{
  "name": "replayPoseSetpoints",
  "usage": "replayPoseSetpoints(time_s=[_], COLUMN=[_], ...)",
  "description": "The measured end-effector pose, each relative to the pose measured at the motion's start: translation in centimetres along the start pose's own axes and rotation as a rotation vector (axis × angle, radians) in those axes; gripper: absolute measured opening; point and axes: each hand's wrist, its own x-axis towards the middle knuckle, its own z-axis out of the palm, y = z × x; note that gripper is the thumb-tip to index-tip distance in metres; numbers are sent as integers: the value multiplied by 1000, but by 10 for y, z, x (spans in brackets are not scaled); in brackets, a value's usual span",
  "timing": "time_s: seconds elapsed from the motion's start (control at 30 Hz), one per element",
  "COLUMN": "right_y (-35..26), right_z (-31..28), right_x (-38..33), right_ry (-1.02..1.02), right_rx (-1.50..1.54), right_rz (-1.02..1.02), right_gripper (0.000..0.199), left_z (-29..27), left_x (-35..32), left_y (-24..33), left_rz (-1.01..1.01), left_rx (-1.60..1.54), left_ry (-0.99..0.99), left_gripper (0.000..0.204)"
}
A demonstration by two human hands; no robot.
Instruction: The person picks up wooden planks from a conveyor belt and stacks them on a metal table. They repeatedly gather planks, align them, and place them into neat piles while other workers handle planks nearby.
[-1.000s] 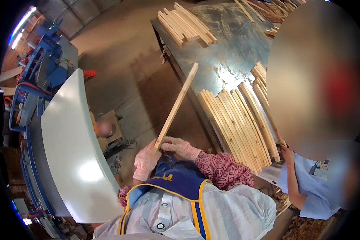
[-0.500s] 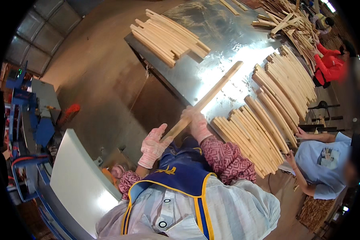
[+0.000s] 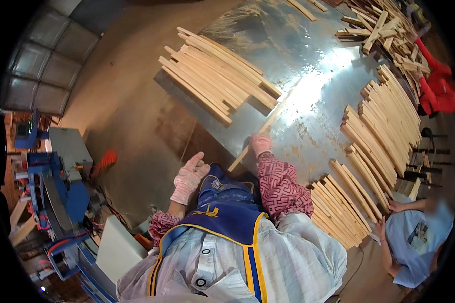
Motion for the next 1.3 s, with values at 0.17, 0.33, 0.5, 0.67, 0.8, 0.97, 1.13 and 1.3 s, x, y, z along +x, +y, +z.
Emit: replayPoseSetpoints(time_s=[0.17,0.33,0.5,0.67,0.8,0.97,1.13,1.3], right_y=[-33,-62,-86,-97,-80,-81,-74,-55], right_z=[17,19,6,10,-3,-62,-89,-88], right_x=[19,45,42,33,50,44,49,61], right_ry=[452,387,256,367,538,560,618,702], right_rx=[344,531,765,1213,1241,1487,1212,1309], right_rz=[149,243,212,215,258,141,447,468], right_gripper=[54,57,51,40,39,38,34,46], left_z=[-22,-51,-66,-59,-46,-26,12,53], left_x=[110,230,330,374,396,433,468,491], left_y=[6,23,34,28,45,133,183,225], left_rz=[-84,-301,-457,-356,-398,-403,-418,-433], left_rx=[-375,-567,-641,-610,-523,-559,-419,-792], left_ry=[-116,-147,-134,-138,-62,-120,-117,-112], left_gripper=[59,77,98,121,114,121,119,118])
